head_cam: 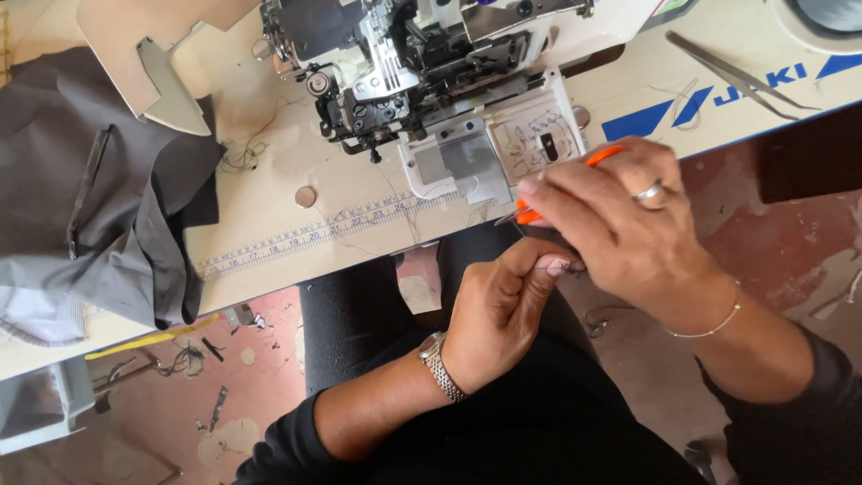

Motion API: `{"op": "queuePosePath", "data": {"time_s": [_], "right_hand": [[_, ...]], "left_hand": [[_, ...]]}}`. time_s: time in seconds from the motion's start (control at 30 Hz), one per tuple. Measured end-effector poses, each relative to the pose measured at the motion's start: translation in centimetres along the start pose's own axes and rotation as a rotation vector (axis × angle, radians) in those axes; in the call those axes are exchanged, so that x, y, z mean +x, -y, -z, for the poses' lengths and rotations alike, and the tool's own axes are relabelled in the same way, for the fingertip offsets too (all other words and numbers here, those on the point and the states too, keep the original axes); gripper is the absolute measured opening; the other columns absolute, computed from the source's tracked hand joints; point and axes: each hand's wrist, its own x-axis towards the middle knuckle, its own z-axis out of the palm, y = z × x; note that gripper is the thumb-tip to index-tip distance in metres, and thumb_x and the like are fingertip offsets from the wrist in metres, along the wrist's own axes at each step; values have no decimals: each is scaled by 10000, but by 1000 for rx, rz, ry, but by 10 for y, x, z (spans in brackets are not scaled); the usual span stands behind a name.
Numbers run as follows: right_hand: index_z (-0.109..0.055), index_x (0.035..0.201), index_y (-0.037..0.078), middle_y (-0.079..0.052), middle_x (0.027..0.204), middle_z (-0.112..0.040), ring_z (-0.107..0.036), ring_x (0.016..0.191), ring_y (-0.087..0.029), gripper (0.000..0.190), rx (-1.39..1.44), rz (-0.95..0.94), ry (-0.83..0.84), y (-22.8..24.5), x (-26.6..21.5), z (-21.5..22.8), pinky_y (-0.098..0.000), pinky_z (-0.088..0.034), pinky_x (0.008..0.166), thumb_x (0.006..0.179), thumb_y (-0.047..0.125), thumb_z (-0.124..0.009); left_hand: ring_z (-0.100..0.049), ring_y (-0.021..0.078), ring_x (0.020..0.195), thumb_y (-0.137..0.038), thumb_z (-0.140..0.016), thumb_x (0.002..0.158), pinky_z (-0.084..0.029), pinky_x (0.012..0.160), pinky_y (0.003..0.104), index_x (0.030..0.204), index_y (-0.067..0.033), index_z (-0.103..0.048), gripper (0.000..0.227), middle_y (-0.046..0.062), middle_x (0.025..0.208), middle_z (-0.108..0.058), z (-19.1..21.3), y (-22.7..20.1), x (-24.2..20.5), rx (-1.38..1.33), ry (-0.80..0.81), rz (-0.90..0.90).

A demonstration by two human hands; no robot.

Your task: Threading an industrial overlock sewing machine by guiding thread through tensioners and guides using tweezers.

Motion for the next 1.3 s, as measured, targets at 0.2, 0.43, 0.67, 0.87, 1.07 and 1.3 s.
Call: {"op": "queuePosePath", "data": {"time_s": [0.2,0.43,0.67,0.87,1.07,1.3], "right_hand": [[-722,1179,74,-77,1101,-724,-570,979,-261,140,85,-66,47,1,1,3,-416,-473,890,1059,51,-790],[-749,1086,66,-70,1048,-753,-574,884,-233,377,95,16,-52,4,9,0,-396,-464,881,1096,342,-491],[-711,1171,101,-65,1075,-742,-617,948,-239,164,136,-99,50,-4,-17,-11,-383,-471,879,1048,208,-729],[-691,1354,-45,-198,1179,-709,-602,1148,-373,388,217,-619,196,-18,-56,7,-458,-515,885,1114,251,-617],[-629,1375,-98,-234,1307,-696,-607,1227,-390,380,300,-665,205,-10,-79,18,-445,-530,976,1098,157,-680],[-645,1278,-48,-165,1181,-725,-668,986,-285,329,404,-429,123,17,-34,13,-428,-464,1012,984,54,-751]], "left_hand": [[-666,129,701,-258,-453,1111,-523,641,250,1100,-132,-634,221,-22,897,-702,2,0,0,8,-5,24],[-667,135,724,-260,-436,1109,-518,669,257,1047,-107,-614,243,-8,901,-697,0,2,-1,-16,15,28],[-647,201,666,-313,-425,1105,-476,601,332,1078,-120,-607,266,-4,810,-636,-2,10,-12,93,93,-4],[-679,259,686,-251,-486,1103,-502,649,367,1024,-131,-628,202,49,797,-645,32,2,-24,96,74,-268],[-474,90,647,-283,-609,952,-437,560,213,1143,-12,-512,345,112,1077,-603,95,55,-4,181,-622,-36],[-315,33,443,-228,-665,979,-240,400,226,1085,-56,-660,202,-108,516,-395,106,41,12,-42,-289,467]]}}
